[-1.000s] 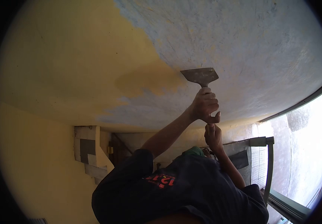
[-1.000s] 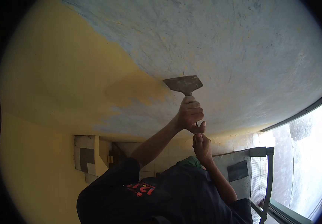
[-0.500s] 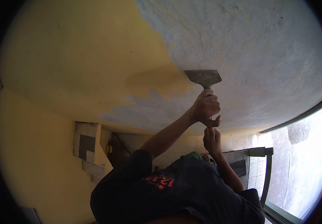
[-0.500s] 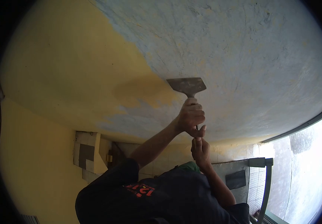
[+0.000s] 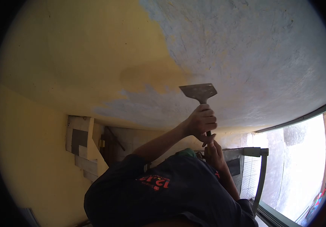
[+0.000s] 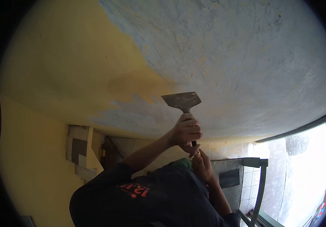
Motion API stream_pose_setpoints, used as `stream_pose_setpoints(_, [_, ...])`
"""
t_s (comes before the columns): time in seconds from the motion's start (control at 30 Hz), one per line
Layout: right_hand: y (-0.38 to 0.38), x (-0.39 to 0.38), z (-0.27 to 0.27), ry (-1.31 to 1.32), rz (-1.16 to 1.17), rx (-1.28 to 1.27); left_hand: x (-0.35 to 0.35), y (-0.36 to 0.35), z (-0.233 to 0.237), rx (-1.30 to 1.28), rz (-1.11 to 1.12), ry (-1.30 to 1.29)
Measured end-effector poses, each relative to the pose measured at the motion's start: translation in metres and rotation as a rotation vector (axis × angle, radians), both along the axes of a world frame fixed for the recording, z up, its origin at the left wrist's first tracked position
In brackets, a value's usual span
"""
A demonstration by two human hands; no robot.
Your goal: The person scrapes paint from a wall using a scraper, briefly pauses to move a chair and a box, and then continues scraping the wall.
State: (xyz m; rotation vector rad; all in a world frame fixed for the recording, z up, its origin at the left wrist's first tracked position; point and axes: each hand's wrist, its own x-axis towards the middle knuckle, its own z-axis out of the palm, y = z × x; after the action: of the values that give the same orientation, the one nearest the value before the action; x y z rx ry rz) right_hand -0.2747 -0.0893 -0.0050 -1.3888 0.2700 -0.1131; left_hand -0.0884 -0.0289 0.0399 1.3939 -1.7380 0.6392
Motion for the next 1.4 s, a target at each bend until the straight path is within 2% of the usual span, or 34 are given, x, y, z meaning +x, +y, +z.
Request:
stream_pose_setpoints(0.07, [0.000,-0.005,-0.002,-0.025,-0.011,-0.288,0.003,0.016,-0.001,0.031,0.014,0.001])
stream_pose_setpoints(0.1, [0.001,-0.003,-0.002,-0.024,-0.022,-0.284,0.009,0.022,-0.007,0.035,0.004,0.001])
stream_pose_setpoints(0.17, [0.002,0.008,0.000,0.145,0.081,-0.019,0.020,0.029,-0.019,0.089,0.106,-0.013])
stream_pose_setpoints(0.2, [0.005,0.015,-0.003,0.143,0.077,-0.015,0.025,0.029,-0.021,0.044,0.130,-0.039])
stream_pose_setpoints(0.27, [0.012,0.030,-0.012,0.057,0.034,-0.099,0.032,0.030,-0.021,0.035,0.146,-0.053])
stream_pose_setpoints(0.37, [0.017,0.039,-0.011,0.094,0.002,-0.170,0.037,0.032,-0.023,0.038,0.174,-0.065])
stream_pose_setpoints(0.8, [0.027,0.050,-0.023,0.125,-0.010,-0.147,0.043,0.037,-0.025,0.070,0.181,-0.096])
stream_pose_setpoints(0.87, [0.029,0.052,-0.027,0.059,-0.065,-0.273,0.043,0.037,-0.024,0.059,0.173,-0.092])
stream_pose_setpoints(1.07, [0.032,0.052,-0.018,0.150,-0.088,-0.275,0.045,0.036,-0.023,0.049,0.159,-0.114])
stream_pose_setpoints(1.17, [0.036,0.053,-0.027,0.047,-0.110,-0.323,0.045,0.038,-0.018,0.064,0.146,-0.116])
stream_pose_setpoints(1.4, [0.033,0.054,-0.025,0.133,-0.068,-0.256,0.048,0.036,-0.025,0.034,0.146,-0.111])
